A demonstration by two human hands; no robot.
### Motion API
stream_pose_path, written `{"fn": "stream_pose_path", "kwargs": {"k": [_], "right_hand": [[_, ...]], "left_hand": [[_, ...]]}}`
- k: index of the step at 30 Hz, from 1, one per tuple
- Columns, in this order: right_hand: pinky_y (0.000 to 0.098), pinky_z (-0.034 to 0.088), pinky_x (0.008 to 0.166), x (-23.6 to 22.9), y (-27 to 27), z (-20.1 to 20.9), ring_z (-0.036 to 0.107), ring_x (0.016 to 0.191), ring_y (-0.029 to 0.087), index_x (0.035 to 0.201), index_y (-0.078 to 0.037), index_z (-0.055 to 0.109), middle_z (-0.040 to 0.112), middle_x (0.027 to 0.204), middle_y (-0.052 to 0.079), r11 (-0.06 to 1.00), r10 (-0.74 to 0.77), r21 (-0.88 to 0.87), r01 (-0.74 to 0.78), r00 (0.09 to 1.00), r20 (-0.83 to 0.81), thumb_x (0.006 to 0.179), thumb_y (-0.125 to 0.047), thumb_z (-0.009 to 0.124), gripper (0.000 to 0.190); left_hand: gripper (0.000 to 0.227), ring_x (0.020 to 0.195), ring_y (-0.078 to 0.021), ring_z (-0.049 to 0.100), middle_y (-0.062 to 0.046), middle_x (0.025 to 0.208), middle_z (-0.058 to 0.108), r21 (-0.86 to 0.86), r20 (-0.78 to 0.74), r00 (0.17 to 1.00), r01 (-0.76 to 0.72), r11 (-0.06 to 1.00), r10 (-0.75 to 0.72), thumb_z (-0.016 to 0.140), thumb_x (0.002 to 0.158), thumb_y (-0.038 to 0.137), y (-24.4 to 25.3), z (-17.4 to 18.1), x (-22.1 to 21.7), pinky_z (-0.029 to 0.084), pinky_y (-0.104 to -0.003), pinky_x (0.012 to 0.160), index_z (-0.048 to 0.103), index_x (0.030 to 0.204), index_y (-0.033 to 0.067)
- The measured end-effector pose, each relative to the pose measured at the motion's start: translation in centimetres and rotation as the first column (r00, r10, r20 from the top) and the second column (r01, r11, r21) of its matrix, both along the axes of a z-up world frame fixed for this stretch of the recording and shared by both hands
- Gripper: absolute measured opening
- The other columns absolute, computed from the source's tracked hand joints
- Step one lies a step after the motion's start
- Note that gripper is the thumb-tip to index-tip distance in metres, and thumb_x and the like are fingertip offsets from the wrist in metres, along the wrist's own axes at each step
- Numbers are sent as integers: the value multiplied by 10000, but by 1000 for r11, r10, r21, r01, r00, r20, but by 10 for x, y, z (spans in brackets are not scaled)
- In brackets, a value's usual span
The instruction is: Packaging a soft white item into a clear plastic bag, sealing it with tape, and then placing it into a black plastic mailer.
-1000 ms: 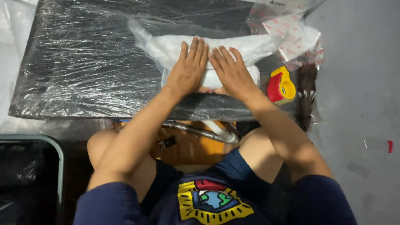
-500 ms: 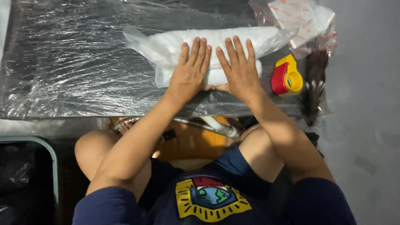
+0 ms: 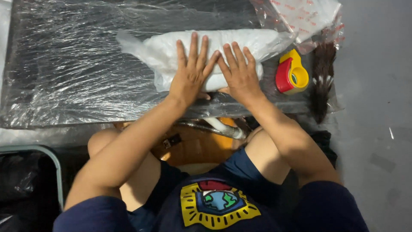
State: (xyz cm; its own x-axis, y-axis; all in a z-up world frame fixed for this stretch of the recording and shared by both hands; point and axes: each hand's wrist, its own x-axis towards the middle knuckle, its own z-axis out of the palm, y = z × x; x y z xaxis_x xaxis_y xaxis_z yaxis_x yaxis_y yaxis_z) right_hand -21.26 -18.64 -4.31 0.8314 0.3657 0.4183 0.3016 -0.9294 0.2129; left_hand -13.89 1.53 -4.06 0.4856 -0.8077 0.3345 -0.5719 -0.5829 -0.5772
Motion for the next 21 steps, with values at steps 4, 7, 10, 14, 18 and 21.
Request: {"fn": "stream_pose_path", "kwargs": {"k": [4, 7, 10, 14, 18, 21], "right_hand": [[603, 126, 1275, -3, 4, 0, 167, 1565, 403, 1625, -19, 307, 176, 1686, 215, 997, -78, -33, 76, 994, -78, 631, -437, 1042, 1305], [583, 109, 1288, -5, 10, 4, 171, 1566, 407, 1613, 42, 276, 192, 1677, 246, 996, -80, -31, 78, 995, -68, 688, -419, 1037, 1283], [577, 96, 1289, -7, 16, 10, 188, 1565, 429, 1581, 115, 232, 210, 1661, 302, 994, -101, -54, 97, 991, -84, 732, -444, 1015, 1282], [625, 3, 1242, -9, 31, 28, 89, 1557, 524, 1584, 184, 115, 80, 1652, 394, 981, -192, -83, 175, 933, -303, 830, -483, 896, 1274], [648, -26, 1226, -20, 28, 38, 55, 1540, 514, 1589, 179, 162, 104, 1655, 390, 991, -134, -42, 127, 951, -278, 828, -483, 898, 1249], [555, -64, 1274, -39, 10, 50, -12, 1569, 385, 1628, 52, 222, 109, 1702, 260, 987, -9, 147, 59, 948, -318, 945, -480, 825, 1055]], "left_hand": [[993, 1496, -601, 85, -358, 1676, 169, -239, -209, 965, 105, 965, -157, 577, 854, 439, 6, 1, -10, 84, -784, 1168, 207, 1716, 113], [871, 1469, -630, 117, -420, 1641, 187, -420, -432, 834, 150, 895, -343, 679, 959, 152, 10, 1, -10, 99, -799, 1137, 205, 1682, 46], [901, 1483, -594, 53, -391, 1656, 122, -432, -516, 781, 117, 894, -351, 651, 919, 18, 12, -6, -9, 28, -770, 1156, 174, 1680, 88], [898, 1498, -531, 5, -312, 1665, 34, -344, -631, 732, 33, 938, -257, 544, 1042, -325, 12, 3, -12, -9, -720, 1183, 120, 1681, 141], [800, 1483, -586, 139, -358, 1643, 162, -435, -466, 816, 125, 892, -342, 633, 1065, -207, 14, -14, -14, 36, -742, 1136, 197, 1666, 90], [791, 1455, -591, 132, -377, 1629, 174, -437, -463, 808, 149, 887, -364, 632, 1083, -270, 13, -16, -16, 46, -753, 1107, 212, 1667, 60]]}}
